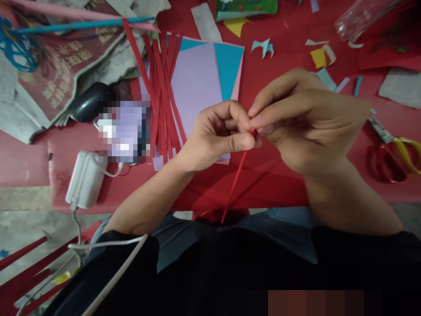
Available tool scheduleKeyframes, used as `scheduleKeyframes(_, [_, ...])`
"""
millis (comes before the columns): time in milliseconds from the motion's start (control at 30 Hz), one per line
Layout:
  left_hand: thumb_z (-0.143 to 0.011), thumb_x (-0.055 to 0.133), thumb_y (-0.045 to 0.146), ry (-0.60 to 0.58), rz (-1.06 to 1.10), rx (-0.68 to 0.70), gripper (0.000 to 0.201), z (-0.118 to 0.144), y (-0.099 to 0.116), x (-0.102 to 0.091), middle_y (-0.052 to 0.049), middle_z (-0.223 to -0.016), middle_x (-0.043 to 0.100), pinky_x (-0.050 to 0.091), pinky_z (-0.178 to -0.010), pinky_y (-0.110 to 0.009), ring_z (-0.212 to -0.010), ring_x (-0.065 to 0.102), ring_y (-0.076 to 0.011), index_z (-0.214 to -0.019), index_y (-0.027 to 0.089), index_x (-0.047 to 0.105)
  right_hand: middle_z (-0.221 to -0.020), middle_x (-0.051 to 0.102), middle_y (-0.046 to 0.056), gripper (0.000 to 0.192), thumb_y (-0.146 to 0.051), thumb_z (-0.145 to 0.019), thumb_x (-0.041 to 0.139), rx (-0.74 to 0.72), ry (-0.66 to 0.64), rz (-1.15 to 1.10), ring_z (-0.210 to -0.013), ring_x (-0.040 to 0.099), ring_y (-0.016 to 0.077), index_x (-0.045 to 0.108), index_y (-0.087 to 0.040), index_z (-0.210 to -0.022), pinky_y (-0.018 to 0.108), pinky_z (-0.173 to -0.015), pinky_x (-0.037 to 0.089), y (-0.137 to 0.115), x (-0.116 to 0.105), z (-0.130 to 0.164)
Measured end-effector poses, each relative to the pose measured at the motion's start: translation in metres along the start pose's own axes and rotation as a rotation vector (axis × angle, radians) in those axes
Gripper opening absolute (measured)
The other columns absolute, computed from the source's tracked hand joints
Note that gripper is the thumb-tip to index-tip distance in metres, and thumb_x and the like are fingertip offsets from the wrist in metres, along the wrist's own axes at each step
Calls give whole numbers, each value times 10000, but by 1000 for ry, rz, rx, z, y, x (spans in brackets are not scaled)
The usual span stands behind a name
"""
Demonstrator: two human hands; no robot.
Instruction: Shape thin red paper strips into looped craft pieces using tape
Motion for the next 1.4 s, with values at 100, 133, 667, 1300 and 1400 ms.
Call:
scheduleKeyframes(100, [-673,1075,492,-45,-18,14,533,-1,0,1,49,-828,727,622,-690,-225,-795,813,-135,-862,198,672,-1039,816,24,194,-324,-1017,818,26,-36,24,-956,765,263,894,-415,-1170,433,-748,693,-2,-2,0])
scheduleKeyframes(133, [-656,1086,474,-59,-26,19,535,-1,0,1,52,-824,726,623,-693,-224,-795,811,-133,-859,198,675,-1039,813,30,167,-328,-1021,822,36,-38,34,-948,765,264,892,-405,-1151,436,-749,694,-3,-3,0])
scheduleKeyframes(667, [-679,1077,436,-136,-92,84,481,1,0,3,44,-802,706,588,-695,-218,-739,720,-86,-839,183,701,-926,843,-7,384,-363,-872,977,41,131,-20,-751,787,222,879,-374,-1244,381,-591,662,4,-2,-2])
scheduleKeyframes(1300, [-716,1018,666,-269,-228,265,598,-15,-8,-7,35,-818,692,592,-659,-244,-718,685,-78,-864,200,675,-956,832,12,234,-449,-896,978,73,116,203,-819,804,269,858,-340,-1065,434,-718,718,-1,-8,2])
scheduleKeyframes(1400, [-698,1022,675,-270,-216,251,610,-15,-8,-6,32,-823,696,587,-654,-246,-722,682,-80,-863,199,678,-924,820,0,245,-456,-906,977,44,114,177,-797,805,255,854,-334,-1079,409,-691,727,6,-8,2])
Point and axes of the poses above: each hand's wrist, its own z-axis away from the middle knuckle, its own x-axis out of the palm, y = z × x, the point moved 2 cm from there along -z, towards the middle knuckle
